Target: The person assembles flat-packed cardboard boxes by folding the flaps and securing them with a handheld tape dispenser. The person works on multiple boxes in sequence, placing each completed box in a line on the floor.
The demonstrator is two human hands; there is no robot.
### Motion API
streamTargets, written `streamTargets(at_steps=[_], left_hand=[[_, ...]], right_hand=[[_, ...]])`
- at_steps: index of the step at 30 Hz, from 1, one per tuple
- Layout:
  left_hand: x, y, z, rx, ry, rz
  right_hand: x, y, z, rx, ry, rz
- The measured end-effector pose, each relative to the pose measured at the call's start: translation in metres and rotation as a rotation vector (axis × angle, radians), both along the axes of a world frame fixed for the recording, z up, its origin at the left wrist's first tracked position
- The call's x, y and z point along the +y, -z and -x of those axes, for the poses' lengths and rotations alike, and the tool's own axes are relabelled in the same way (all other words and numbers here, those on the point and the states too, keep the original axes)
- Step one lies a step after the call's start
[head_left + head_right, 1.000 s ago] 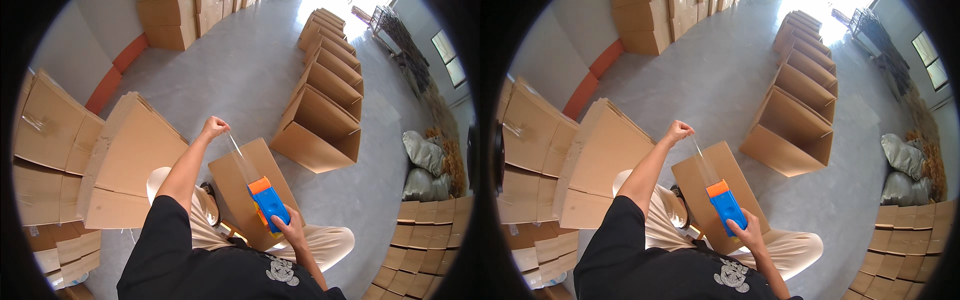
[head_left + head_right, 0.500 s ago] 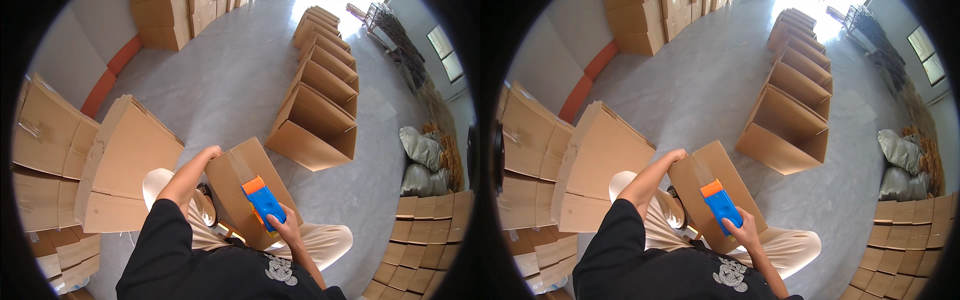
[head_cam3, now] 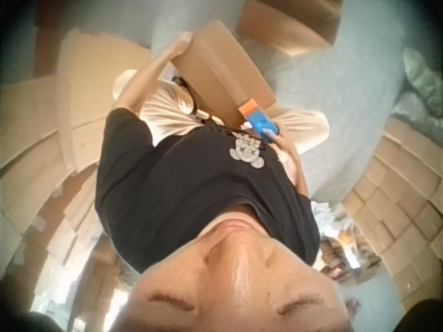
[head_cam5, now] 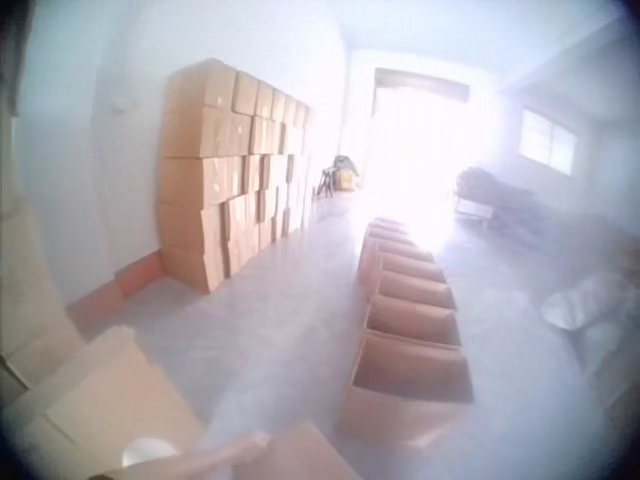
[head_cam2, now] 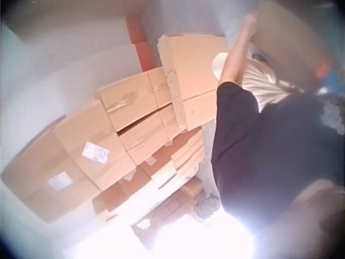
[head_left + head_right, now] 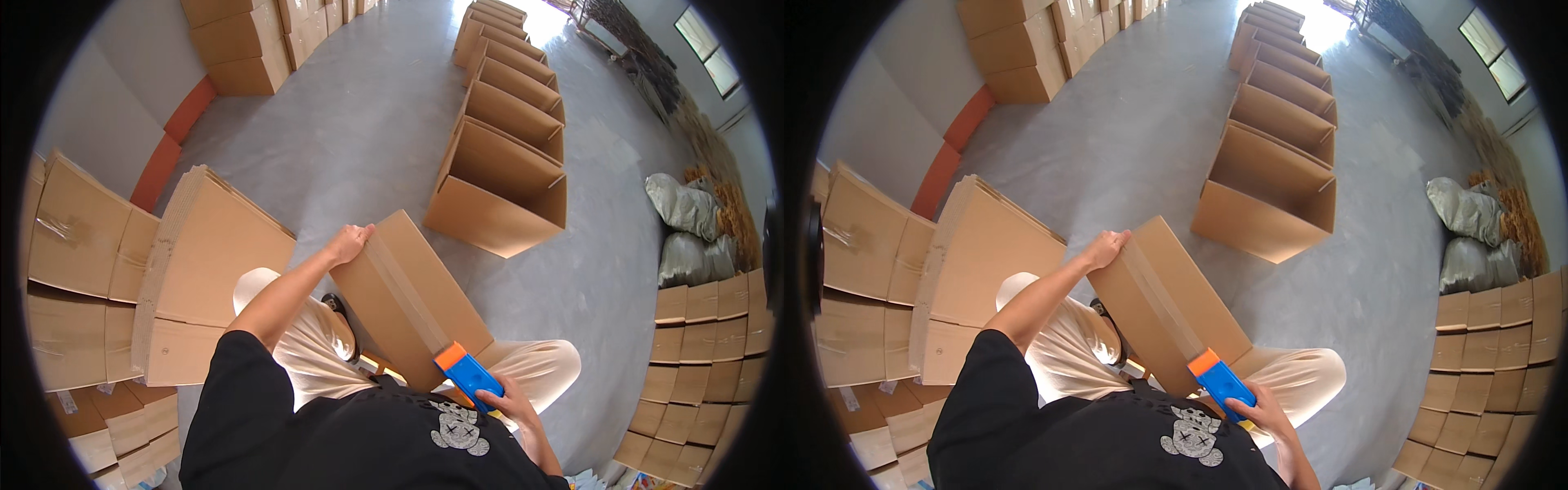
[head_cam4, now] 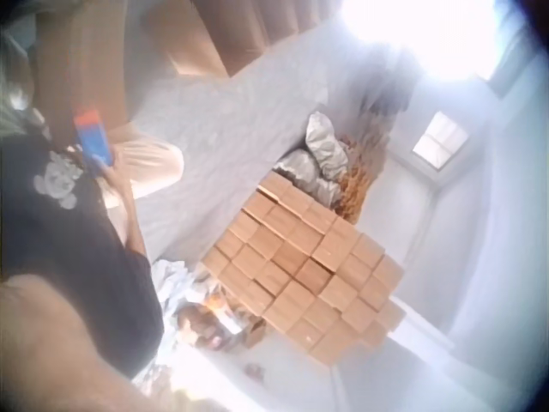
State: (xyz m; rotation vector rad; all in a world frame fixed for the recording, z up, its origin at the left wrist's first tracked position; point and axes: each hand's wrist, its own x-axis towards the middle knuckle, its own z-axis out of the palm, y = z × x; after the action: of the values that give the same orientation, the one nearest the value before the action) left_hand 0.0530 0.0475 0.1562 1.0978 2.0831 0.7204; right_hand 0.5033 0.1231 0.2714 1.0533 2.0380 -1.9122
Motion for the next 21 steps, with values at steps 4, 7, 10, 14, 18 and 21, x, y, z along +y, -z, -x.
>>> streamTargets(at_steps=[4,7,10,14,18,21], left_hand=[[0.003,0.004,0.005,0.191,-0.064,0.059],[0.011,-0.01,0.001,0.524,-0.14,0.14],[0.016,0.002,-0.013,0.736,0.005,0.198],[0.025,-0.022,-0.008,0.542,0.08,0.344],[0.025,-0.019,-0.001,0.498,0.055,0.368],[0.023,-0.016,0.011,0.476,0.073,0.368]], right_hand=[[-0.014,0.019,-0.005,0.05,0.162,0.055],[-0.013,0.052,0.027,0.213,0.184,-0.118],[-0.009,0.088,0.077,0.341,0.129,-0.432],[-0.003,0.097,0.127,0.385,0.18,-0.217],[0.006,0.046,0.102,0.322,0.052,-0.207],[0.01,0.021,0.04,0.045,0.016,-0.058]])
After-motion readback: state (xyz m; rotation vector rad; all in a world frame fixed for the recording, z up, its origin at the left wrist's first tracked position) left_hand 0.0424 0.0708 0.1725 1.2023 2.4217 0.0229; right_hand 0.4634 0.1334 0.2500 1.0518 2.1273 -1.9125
